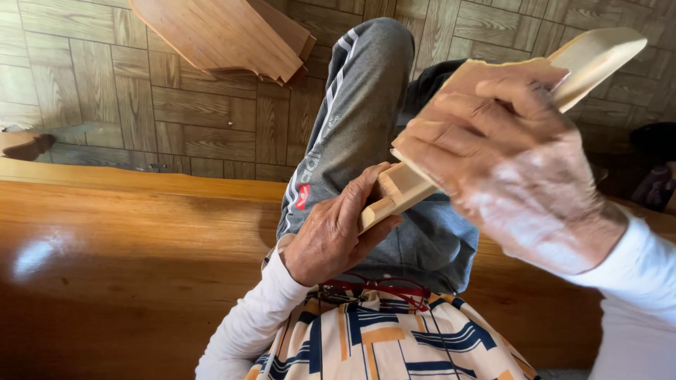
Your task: Sanding the edges and surfaces of a shaped wooden board using sandpaper
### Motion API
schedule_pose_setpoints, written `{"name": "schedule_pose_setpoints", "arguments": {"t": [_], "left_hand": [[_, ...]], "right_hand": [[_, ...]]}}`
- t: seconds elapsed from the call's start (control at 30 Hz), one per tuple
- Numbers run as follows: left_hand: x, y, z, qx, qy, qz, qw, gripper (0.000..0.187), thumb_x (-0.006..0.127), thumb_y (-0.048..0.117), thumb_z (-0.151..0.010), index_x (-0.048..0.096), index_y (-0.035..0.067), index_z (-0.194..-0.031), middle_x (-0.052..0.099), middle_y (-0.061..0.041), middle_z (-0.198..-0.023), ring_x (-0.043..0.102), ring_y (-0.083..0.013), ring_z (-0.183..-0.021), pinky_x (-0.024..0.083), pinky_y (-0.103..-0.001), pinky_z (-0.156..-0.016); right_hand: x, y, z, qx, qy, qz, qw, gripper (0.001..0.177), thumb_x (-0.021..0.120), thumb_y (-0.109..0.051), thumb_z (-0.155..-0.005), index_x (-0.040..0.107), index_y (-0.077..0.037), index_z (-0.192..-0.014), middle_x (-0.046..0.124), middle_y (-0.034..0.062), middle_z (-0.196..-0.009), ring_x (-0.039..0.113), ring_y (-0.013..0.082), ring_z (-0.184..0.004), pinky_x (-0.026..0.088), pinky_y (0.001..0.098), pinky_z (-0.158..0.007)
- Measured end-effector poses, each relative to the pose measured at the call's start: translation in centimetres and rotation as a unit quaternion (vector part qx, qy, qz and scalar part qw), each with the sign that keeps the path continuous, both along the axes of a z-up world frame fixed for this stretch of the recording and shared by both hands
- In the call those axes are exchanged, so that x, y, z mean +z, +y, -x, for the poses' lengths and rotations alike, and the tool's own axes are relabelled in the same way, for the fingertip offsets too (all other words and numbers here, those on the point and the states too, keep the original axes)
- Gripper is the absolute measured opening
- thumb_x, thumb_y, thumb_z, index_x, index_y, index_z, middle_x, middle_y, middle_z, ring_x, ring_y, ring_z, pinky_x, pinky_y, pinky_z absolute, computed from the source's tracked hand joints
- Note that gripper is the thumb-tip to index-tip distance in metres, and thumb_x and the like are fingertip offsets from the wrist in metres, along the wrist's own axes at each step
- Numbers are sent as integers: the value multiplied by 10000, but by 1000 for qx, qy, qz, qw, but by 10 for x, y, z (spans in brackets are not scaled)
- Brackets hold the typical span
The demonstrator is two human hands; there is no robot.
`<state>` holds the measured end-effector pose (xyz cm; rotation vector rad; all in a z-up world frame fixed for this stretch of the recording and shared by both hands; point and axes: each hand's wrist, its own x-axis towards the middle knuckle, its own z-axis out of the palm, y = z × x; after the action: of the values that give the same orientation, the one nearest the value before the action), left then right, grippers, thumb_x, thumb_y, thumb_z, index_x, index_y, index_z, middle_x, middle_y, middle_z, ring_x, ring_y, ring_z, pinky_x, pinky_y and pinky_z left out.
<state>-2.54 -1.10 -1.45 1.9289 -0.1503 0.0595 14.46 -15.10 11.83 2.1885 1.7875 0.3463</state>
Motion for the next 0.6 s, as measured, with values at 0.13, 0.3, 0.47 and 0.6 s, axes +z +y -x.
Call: {"name": "schedule_pose_setpoints", "arguments": {"t": [0.13,0.3,0.47,0.6], "left_hand": [[3,-1,-2,-11,-15,-6,1000,550,578,245,-1085,334,-16,-1503,530,-157,-1518,674,-269,-1270,596,-365,-948],[4,2,-2,-11,-29,-16,999,535,593,232,-1083,352,-19,-1490,589,-171,-1438,693,-284,-1230,597,-352,-913],[0,5,-3,-16,-18,11,1000,557,588,235,-1085,325,-20,-1505,529,-166,-1499,698,-262,-1164,610,-383,-912],[-4,7,-3,1,5,3,1000,600,595,274,-1073,304,-15,-1513,539,-181,-1459,721,-338,-1123,608,-433,-873]], "right_hand": [[-41,-38,-22,-19,-157,191,969,216,622,-123,-975,556,-329,-977,566,-156,-915,554,64,-955,388,240,-1027],[-16,-29,0,-61,-25,124,990,255,455,-164,-1139,570,-243,-1352,554,-263,-1376,468,-48,-1255,242,224,-1250],[12,-47,-36,-66,16,-7,998,378,743,121,-1116,852,-215,-1253,856,-93,-1330,787,177,-1268,466,312,-1153],[-1,-69,-18,-91,223,-167,956,189,793,242,-1264,823,180,-1440,770,321,-1451,573,547,-1442,484,609,-1311]]}}
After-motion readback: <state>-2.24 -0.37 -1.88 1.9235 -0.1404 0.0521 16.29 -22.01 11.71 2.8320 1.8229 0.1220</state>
